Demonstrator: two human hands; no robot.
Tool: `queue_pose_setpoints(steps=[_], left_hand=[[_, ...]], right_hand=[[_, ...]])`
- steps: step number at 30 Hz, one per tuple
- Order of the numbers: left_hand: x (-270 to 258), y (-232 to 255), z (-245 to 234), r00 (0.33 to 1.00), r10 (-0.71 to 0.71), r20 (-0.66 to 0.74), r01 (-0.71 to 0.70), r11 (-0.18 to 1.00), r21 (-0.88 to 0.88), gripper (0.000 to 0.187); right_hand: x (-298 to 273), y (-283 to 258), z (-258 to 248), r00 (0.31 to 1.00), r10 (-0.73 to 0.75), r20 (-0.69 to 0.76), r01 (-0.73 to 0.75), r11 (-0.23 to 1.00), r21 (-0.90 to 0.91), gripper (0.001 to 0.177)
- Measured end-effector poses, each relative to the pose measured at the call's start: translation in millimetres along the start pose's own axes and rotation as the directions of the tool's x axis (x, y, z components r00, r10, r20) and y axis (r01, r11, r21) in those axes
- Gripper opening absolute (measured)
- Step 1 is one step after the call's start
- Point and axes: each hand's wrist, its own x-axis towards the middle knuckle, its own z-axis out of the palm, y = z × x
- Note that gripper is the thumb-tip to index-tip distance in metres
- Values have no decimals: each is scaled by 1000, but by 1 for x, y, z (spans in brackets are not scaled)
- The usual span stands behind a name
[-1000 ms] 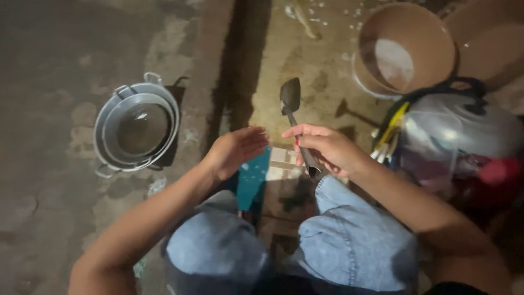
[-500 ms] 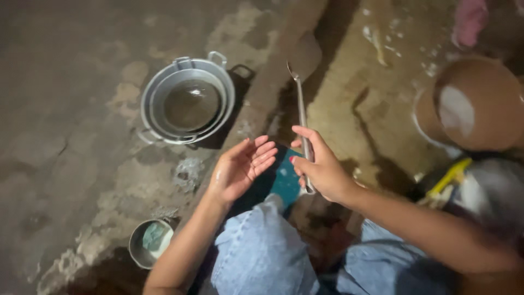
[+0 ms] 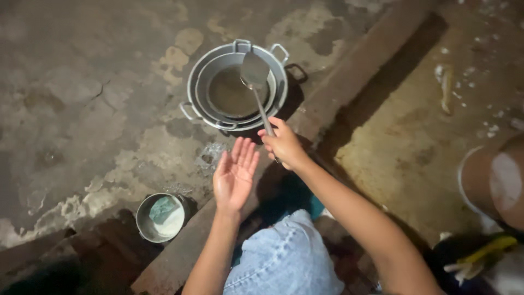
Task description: The person rinses and scrubs various metal pans, a bucket, and a lid using a brush and a water hose, handling the items one at a time on the ground.
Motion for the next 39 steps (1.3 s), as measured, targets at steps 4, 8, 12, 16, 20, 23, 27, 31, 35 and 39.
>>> queue_pose_setpoints(steps=[4, 8, 12, 16, 20, 23, 27, 31, 35, 39], left_hand=[[1, 13, -12, 989, 144, -16, -145, 981, -132, 54], [5, 8, -16, 992, 125, -17, -126, 979, -160, 60], [9, 8, -23, 992, 120, 27, -113, 976, -188, 62], [14, 12, -32, 989, 144, 16, -136, 964, -228, 61], [16, 11, -38, 991, 131, -10, -129, 962, -241, 61], [16, 11, -40, 991, 130, -43, -137, 963, -230, 60], [16, 10, -43, 992, 119, -41, -125, 966, -228, 61], [16, 7, -42, 995, 98, -33, -103, 962, -252, 60], [17, 3, -42, 996, 75, -44, -83, 970, -230, 60], [16, 4, -45, 998, 64, -24, -68, 967, -246, 59]], right_hand=[[66, 40, 11, 999, 21, -41, -24, 997, -68, 52], [112, 84, 11, 996, -84, -8, 81, 979, -185, 26], [126, 110, 14, 997, -69, -21, 63, 977, -202, 28], [135, 121, 20, 992, -79, -102, 44, 951, -306, 36], [143, 133, 17, 991, -128, -38, 111, 945, -306, 31], [145, 135, 16, 1000, -27, 2, 27, 975, -219, 40], [137, 130, 19, 999, -12, -39, 4, 980, -197, 68], [131, 131, 16, 998, 57, 8, -56, 994, -93, 66], [123, 137, 9, 989, 121, 82, -122, 993, 6, 55], [114, 142, 4, 973, 219, 67, -226, 966, 124, 47]])
